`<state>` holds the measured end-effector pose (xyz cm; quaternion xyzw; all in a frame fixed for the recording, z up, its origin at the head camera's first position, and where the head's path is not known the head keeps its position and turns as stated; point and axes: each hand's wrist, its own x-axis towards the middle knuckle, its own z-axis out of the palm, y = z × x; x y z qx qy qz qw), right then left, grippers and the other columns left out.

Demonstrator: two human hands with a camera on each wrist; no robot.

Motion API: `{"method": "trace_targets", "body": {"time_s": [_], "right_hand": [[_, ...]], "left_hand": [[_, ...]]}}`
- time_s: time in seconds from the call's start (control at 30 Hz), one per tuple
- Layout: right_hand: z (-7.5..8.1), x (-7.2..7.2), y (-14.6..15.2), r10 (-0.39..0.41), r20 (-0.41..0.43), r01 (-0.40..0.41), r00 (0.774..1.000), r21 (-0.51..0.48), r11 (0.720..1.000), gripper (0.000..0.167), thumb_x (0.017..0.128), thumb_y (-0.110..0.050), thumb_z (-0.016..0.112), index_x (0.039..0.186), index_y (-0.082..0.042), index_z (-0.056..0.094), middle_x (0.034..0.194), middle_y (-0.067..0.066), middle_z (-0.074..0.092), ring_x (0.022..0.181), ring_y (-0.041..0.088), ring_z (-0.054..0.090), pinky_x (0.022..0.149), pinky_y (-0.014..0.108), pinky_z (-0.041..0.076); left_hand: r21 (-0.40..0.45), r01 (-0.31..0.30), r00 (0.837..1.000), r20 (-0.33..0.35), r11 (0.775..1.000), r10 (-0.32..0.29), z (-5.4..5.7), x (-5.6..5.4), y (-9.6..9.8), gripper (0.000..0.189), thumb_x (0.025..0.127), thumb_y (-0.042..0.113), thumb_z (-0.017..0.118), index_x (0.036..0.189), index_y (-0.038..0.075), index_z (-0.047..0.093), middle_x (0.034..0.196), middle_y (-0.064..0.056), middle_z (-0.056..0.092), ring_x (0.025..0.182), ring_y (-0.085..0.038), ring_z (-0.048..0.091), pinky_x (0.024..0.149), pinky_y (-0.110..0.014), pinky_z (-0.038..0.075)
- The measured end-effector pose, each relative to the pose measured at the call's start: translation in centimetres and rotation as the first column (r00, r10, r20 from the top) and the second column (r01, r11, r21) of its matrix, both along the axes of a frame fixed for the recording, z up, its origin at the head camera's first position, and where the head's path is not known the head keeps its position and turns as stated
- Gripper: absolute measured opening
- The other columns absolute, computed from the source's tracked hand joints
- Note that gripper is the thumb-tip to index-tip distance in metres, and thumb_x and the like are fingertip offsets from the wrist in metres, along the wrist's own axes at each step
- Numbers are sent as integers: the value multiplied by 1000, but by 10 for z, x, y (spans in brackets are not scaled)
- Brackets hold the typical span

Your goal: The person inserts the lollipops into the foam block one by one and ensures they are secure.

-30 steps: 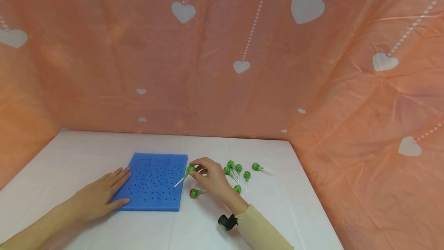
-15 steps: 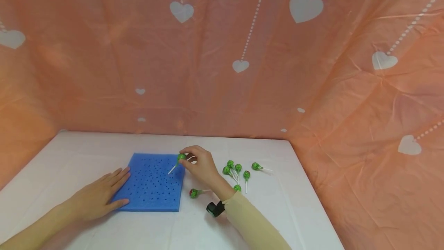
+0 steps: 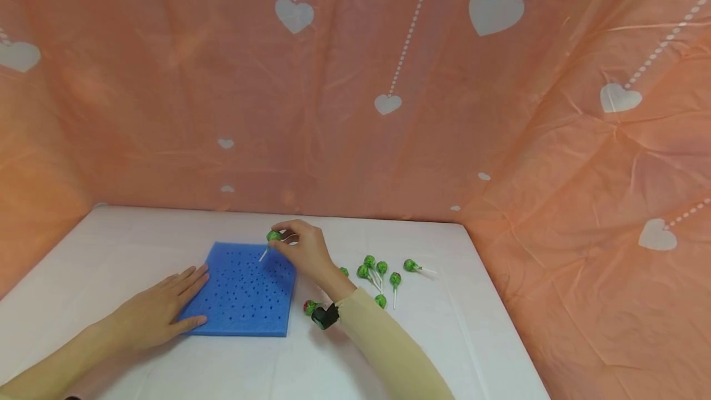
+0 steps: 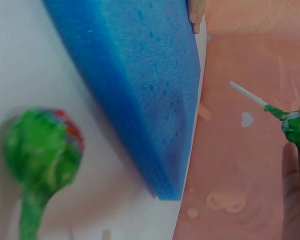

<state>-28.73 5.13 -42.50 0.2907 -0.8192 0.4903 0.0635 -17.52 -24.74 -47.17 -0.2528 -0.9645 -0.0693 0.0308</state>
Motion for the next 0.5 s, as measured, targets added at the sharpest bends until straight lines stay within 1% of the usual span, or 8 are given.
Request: {"method": "trace_targets", "body": {"time_s": [0.1,0.27,0.33,0.5], "right_hand": [[0,-4,-7,3,-6,-3,1000,-12,1000,28,92,-10,81,118,-5,75,112,8,74,99,22,73,83,21,60],[-2,-13,-20,-4,-12,3,1000,-29,1000,25,90,-13,83,114,-8,77,106,6,75,95,18,73,80,20,59],[-3,-15,-24,-1,5,1,1000,-36,999,25,90,-15,83,114,-8,77,105,6,76,93,16,74,79,21,60],[-5,-18,-37,12,44,-10,999,-47,999,28,92,-18,82,117,-8,78,112,5,74,92,13,75,77,20,60]], "left_hand": [[3,-3,1000,6,1000,3,-1,0,0,83,100,58,60,149,-8,49,160,-28,40,147,-49,39,118,-59,37],[2,-8,1000,15,1000,8,-2,-1,-1,83,100,58,59,150,-8,49,160,-28,40,147,-48,38,119,-59,36],[0,-7,1000,13,1000,7,-2,-1,-1,83,101,58,59,150,-8,49,160,-28,40,147,-48,39,119,-59,37],[-1,-8,1000,4,1000,8,-3,-2,-1,83,100,59,59,149,-8,49,160,-28,40,147,-48,39,118,-59,37]]}}
